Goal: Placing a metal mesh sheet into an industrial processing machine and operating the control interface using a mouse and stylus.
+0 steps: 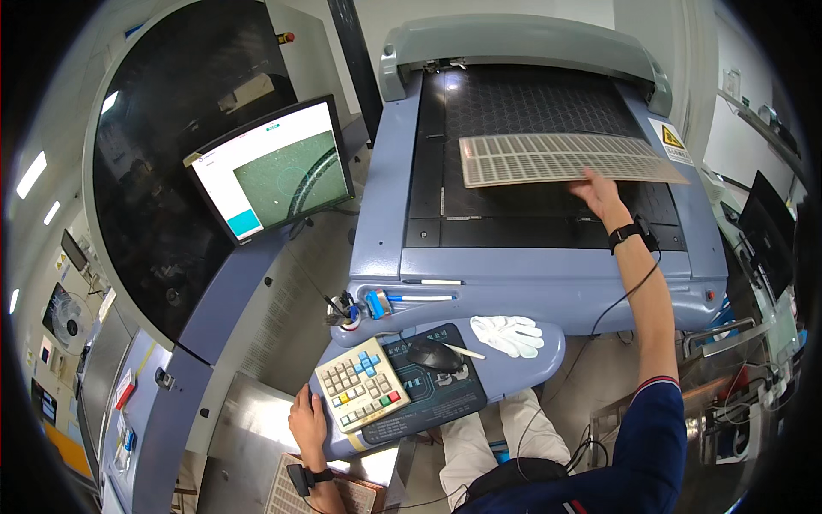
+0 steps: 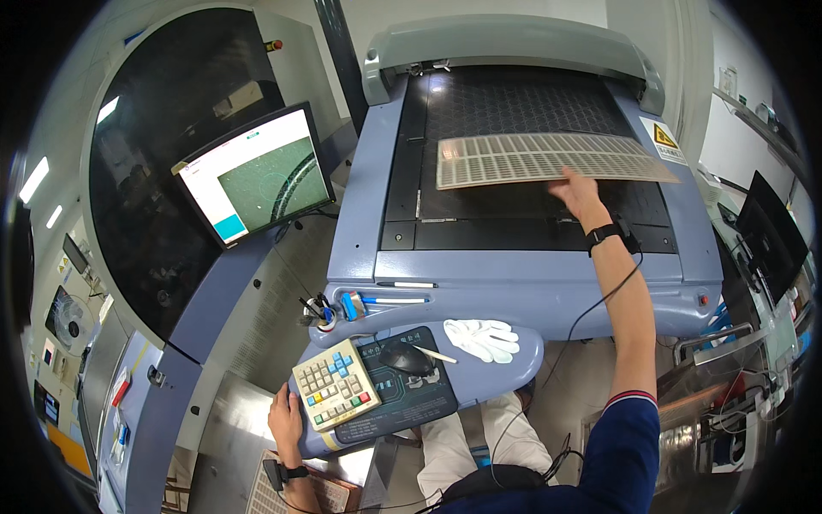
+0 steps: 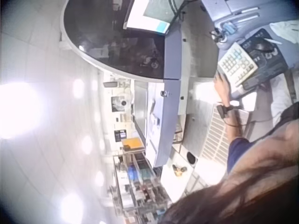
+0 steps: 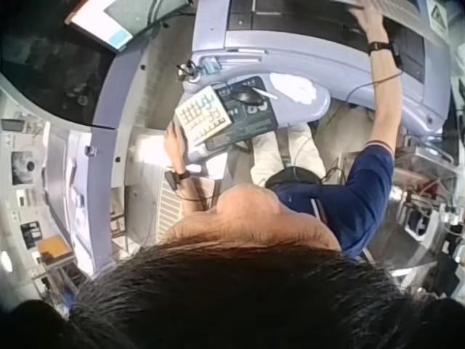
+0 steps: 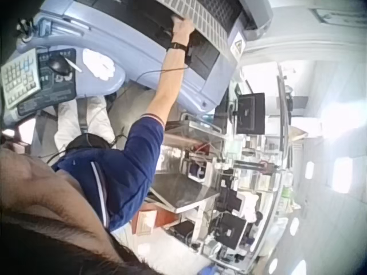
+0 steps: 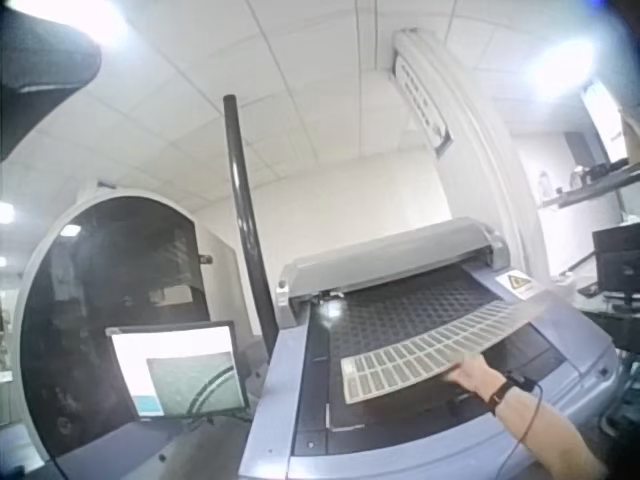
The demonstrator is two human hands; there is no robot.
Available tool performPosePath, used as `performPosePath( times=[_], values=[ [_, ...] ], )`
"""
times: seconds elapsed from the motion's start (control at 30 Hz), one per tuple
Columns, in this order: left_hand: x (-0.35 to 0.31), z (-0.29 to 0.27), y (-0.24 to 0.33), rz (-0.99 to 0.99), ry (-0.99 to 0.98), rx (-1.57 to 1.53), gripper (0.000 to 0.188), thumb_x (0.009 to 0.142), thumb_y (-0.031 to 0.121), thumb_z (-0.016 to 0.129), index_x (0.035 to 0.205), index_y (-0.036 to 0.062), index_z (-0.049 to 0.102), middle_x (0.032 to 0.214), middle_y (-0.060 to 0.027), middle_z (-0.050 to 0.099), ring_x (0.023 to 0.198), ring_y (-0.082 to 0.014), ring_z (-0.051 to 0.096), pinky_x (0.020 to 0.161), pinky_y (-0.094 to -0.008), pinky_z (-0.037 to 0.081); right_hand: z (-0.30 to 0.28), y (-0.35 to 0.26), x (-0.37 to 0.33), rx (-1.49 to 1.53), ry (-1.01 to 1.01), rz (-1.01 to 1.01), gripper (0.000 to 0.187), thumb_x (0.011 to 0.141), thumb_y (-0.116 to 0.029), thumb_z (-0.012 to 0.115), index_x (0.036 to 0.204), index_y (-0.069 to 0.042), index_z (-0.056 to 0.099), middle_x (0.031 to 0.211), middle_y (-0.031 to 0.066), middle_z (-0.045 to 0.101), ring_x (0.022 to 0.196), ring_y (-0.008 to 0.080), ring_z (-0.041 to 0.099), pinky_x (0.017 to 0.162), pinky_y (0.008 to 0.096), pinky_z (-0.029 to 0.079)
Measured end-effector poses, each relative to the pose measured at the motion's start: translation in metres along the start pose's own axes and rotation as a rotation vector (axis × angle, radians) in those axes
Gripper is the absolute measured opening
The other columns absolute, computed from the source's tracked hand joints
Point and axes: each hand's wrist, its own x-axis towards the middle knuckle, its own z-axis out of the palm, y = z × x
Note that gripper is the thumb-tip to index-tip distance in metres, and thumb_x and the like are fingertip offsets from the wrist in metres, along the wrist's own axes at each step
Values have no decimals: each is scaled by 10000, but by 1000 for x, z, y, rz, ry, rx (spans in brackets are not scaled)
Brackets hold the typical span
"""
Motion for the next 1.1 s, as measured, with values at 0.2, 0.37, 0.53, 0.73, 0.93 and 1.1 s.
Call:
performPosePath(
  times=[0.2, 0.37, 0.53, 0.73, 0.93, 1.1],
  values=[
    [2, -1, 2, -6, -25, -5, 421, 1017, 271, 499, 1343, 19, 586, 1303, -226, 630, 1162, -405, 610, 992, -476, 470, 28, 40, -76, -1635, -209, -376, 458, 1029, -409, 529, 1310, -61, 631, 1052, 171, 744, 1018, 388, 698, 907, 535, 552],
    [3, 1, -4, -19, -27, -1, 424, 1022, 269, 482, 1355, 25, 579, 1317, -215, 626, 1186, -391, 597, 1017, -472, 449, 19, 91, -93, -1987, -325, -706, 527, 1047, -445, 448, 1497, -171, 464, 1571, 132, 406, 1485, 385, 286, 1188, 635, 188],
    [2, 1, 2, -42, -35, -13, 415, 1020, 243, 472, 1359, 27, 577, 1316, -213, 627, 1190, -388, 596, 1022, -470, 445, 31, 92, -101, -2003, -285, -658, 599, 1024, -511, 468, 1476, -119, 492, 1544, 150, 444, 1466, 409, 318, 1184, 640, 195],
    [3, -3, 3, -39, -30, -27, 410, 973, 165, 486, 1344, 23, 586, 1303, -216, 633, 1165, -395, 613, 1009, -463, 469, 27, 93, -104, -1981, -314, -685, 641, 1015, -533, 475, 1480, -92, 485, 1544, 153, 445, 1465, 418, 318, 1193, 621, 193],
    [2, -1, -1, -25, -13, -47, 418, 947, 170, 518, 1335, 45, 605, 1303, -178, 644, 1158, -379, 626, 1002, -448, 488, 32, 80, -107, -1957, -317, -560, 600, 1034, -468, 471, 1482, -70, 467, 1553, 169, 424, 1458, 418, 326, 1198, 575, 221],
    [1, -3, -6, -18, -25, -31, 428, 950, 151, 506, 1361, 70, 596, 1329, -159, 634, 1174, -353, 619, 1006, -441, 482, 8, 104, -150, -1887, -332, -687, 601, 1042, -353, 464, 1500, 26, 378, 1576, 225, 356, 1468, 442, 282, 1210, 554, 196]
  ],
)
